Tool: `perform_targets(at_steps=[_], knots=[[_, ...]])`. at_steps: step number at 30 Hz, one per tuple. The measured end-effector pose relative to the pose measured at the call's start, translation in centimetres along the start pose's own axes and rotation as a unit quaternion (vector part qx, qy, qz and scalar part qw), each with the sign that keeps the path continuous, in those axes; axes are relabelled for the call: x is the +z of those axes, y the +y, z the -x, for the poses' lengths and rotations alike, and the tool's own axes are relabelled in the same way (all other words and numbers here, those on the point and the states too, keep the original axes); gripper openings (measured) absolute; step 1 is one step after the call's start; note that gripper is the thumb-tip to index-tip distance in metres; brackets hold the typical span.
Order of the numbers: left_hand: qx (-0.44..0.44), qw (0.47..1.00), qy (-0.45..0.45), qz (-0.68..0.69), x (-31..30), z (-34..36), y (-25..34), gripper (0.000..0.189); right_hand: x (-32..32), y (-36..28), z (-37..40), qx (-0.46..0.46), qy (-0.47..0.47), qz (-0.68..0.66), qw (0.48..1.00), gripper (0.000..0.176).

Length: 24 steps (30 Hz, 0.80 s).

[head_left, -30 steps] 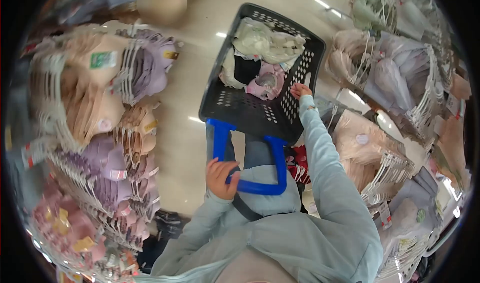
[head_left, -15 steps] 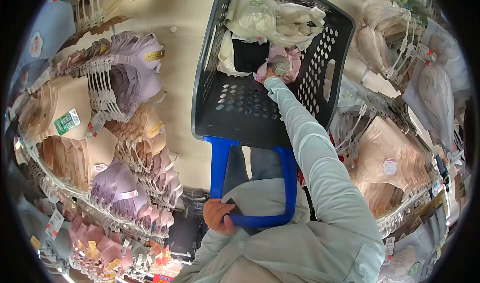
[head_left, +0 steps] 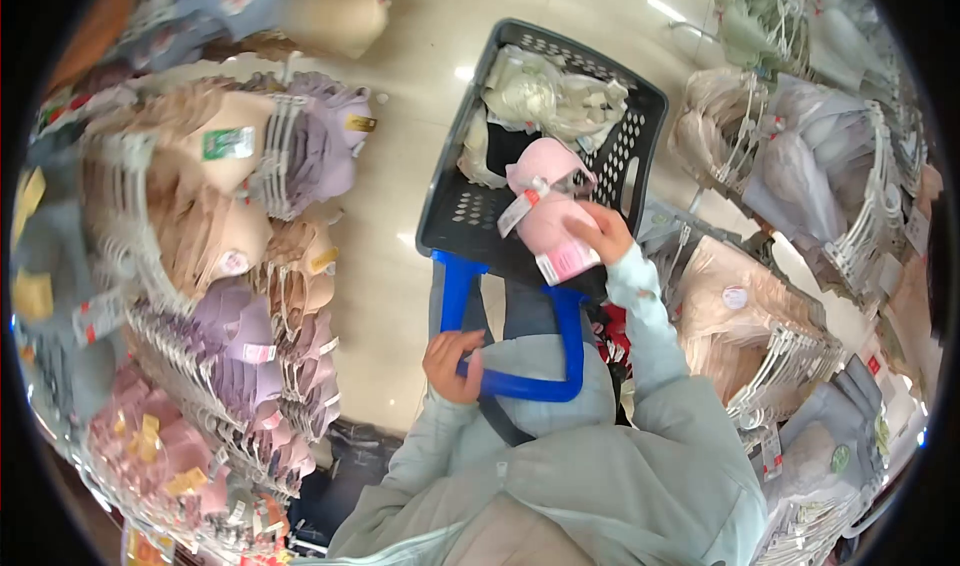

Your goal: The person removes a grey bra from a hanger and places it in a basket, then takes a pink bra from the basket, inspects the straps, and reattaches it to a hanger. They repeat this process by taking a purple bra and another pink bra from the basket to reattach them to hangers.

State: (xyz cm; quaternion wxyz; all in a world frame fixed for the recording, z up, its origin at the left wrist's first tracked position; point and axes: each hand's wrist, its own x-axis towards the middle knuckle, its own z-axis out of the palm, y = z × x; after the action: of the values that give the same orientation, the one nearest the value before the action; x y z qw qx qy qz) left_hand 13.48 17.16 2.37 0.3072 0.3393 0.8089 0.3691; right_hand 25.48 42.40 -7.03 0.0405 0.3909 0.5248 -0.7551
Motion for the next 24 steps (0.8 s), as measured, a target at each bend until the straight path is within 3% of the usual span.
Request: perform_targets(at_steps=[2, 3, 4, 6, 7, 8, 11, 13, 14, 15, 16, 18, 20, 22, 23, 24], knots=[[-0.068, 0.994, -0.01, 0.09, -0.3, 0.1, 0.0, 0.023, 2.4, -6.4, 3.6, -0.026, -0.074, -0.014, 0.997, 0.029], [-0.135, 0.962, -0.016, 0.238, -0.2, 0.4, -1.3, 0.035, 3.2, -7.5, 4.9, -0.106, -0.109, 0.047, 0.987, 0.03], [-0.191, 0.904, -0.023, 0.381, -0.6, 0.0, -2.0, 0.049, 4.5, -9.8, 6.7, -0.076, -0.156, 0.054, 0.983, 0.031], [-0.264, 0.746, -0.018, 0.611, -2.4, -1.1, -2.5, 0.077, 6.6, -13.0, 8.6, -0.167, -0.26, 0.155, 0.938, 0.031], [-0.263, 0.669, -0.039, 0.694, -4.1, -1.2, -2.6, 0.087, 8.0, -13.7, 9.4, -0.195, -0.282, 0.181, 0.922, 0.031], [-0.156, 0.581, -0.092, 0.793, -4.9, -1.0, -2.9, 0.089, 9.3, -14.2, 10.2, -0.223, -0.305, 0.206, 0.903, 0.031], [-0.107, 0.586, -0.037, 0.802, -7.3, 0.8, -0.7, 0.083, 12.9, -15.0, 11.8, -0.236, -0.364, 0.289, 0.853, 0.033], [-0.141, 0.659, 0.066, 0.736, -8.5, 2.4, 0.0, 0.07, 14.8, -14.9, 12.6, -0.236, -0.391, 0.337, 0.823, 0.032], [-0.127, 0.657, 0.081, 0.739, -9.4, 3.3, 0.6, 0.07, 15.6, -14.8, 12.6, -0.227, -0.398, 0.376, 0.806, 0.031], [-0.148, 0.678, 0.097, 0.713, -10.6, 4.4, 1.7, 0.062, 16.1, -14.5, 12.3, -0.16, -0.431, 0.393, 0.796, 0.041], [-0.169, 0.699, 0.112, 0.685, -11.4, 5.2, 2.2, 0.055, 16.8, -13.2, 11.5, -0.168, -0.439, 0.4, 0.786, 0.041], [-0.14, 0.688, 0.118, 0.702, -12.1, 6.9, 1.4, 0.052, 18.5, -10.8, 10.0, -0.351, -0.327, 0.307, 0.822, 0.054], [-0.112, 0.677, 0.121, 0.718, -12.6, 8.5, 0.8, 0.051, 20.5, -10.4, 9.7, -0.328, -0.31, 0.313, 0.836, 0.057], [-0.061, 0.688, 0.156, 0.706, -12.4, 9.9, 0.9, 0.053, 23.9, -10.0, 9.7, -0.286, -0.249, -0.048, 0.924, 0.045], [-0.056, 0.686, 0.164, 0.707, -12.2, 10.8, 0.5, 0.053, 24.8, -9.8, 9.4, -0.286, -0.258, -0.044, 0.922, 0.045], [-0.024, 0.732, 0.158, 0.663, -11.9, 11.5, -0.3, 0.054, 25.7, -9.7, 9.0, -0.212, -0.259, -0.152, 0.93, 0.041]])
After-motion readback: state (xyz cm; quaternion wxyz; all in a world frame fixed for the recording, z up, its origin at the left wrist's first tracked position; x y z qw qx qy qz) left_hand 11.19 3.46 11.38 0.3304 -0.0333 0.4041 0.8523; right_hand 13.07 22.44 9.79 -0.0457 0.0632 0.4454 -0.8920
